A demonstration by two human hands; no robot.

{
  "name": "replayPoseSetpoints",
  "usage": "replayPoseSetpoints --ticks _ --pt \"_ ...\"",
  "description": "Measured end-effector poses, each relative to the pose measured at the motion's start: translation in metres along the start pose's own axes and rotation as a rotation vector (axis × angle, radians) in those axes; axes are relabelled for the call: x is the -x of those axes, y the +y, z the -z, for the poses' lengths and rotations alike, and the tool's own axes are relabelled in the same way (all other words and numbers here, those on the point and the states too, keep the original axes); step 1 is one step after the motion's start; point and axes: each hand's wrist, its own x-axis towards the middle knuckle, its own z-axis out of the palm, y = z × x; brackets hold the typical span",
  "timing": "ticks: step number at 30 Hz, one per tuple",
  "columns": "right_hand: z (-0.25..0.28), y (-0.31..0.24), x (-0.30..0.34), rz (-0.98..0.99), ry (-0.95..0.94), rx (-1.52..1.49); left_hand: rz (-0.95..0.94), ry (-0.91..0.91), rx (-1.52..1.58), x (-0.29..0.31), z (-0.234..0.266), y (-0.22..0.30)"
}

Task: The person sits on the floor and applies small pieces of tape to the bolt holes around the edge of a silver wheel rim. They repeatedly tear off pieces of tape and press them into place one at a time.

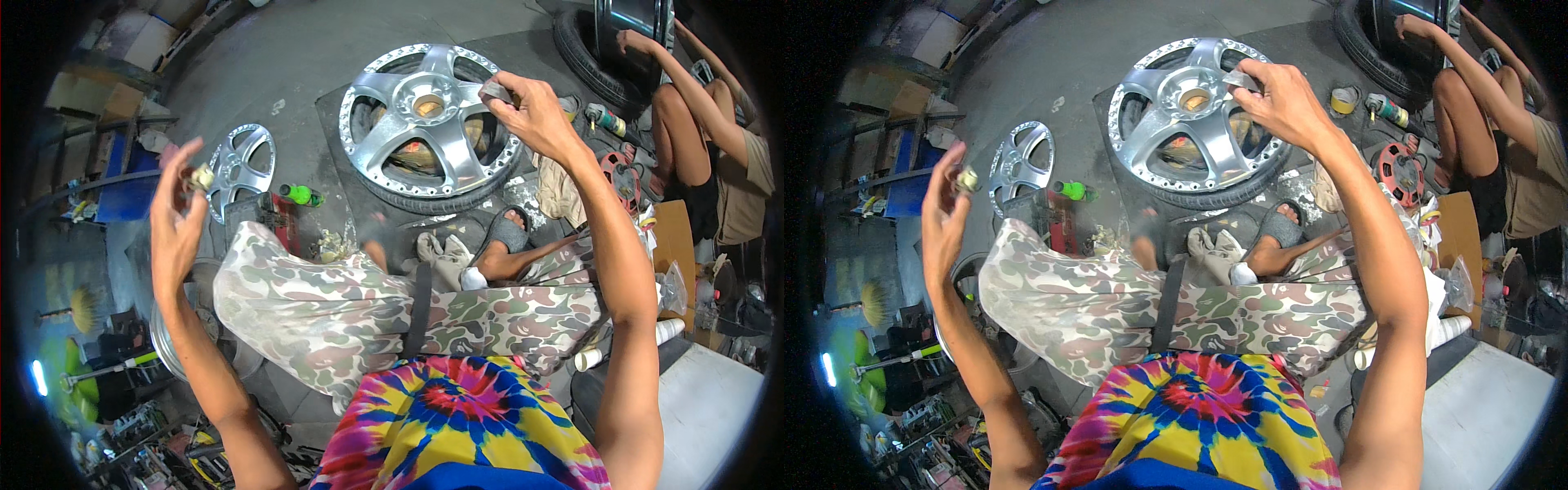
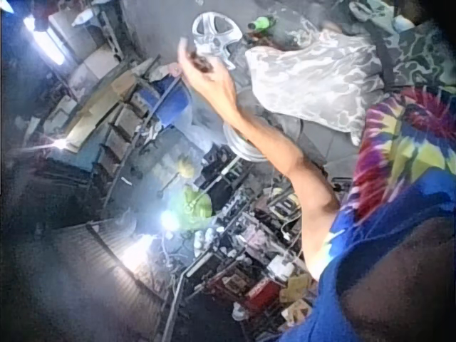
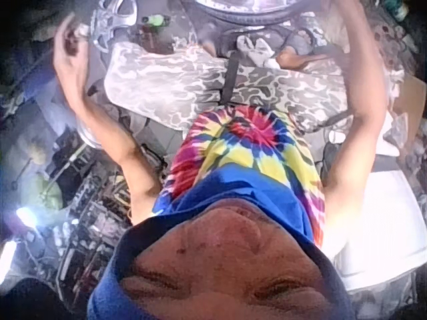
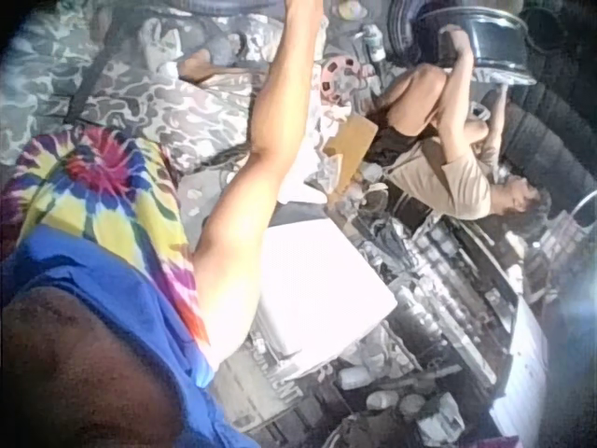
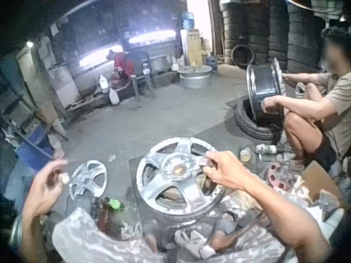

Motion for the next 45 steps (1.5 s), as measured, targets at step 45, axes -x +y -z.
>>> replayPoseSetpoints --ticks 45 --pt "-0.165 0.099 0.142 -0.946 -0.015 -0.788 -0.772 -0.587 -0.329 -0.102 -0.280 -0.187"
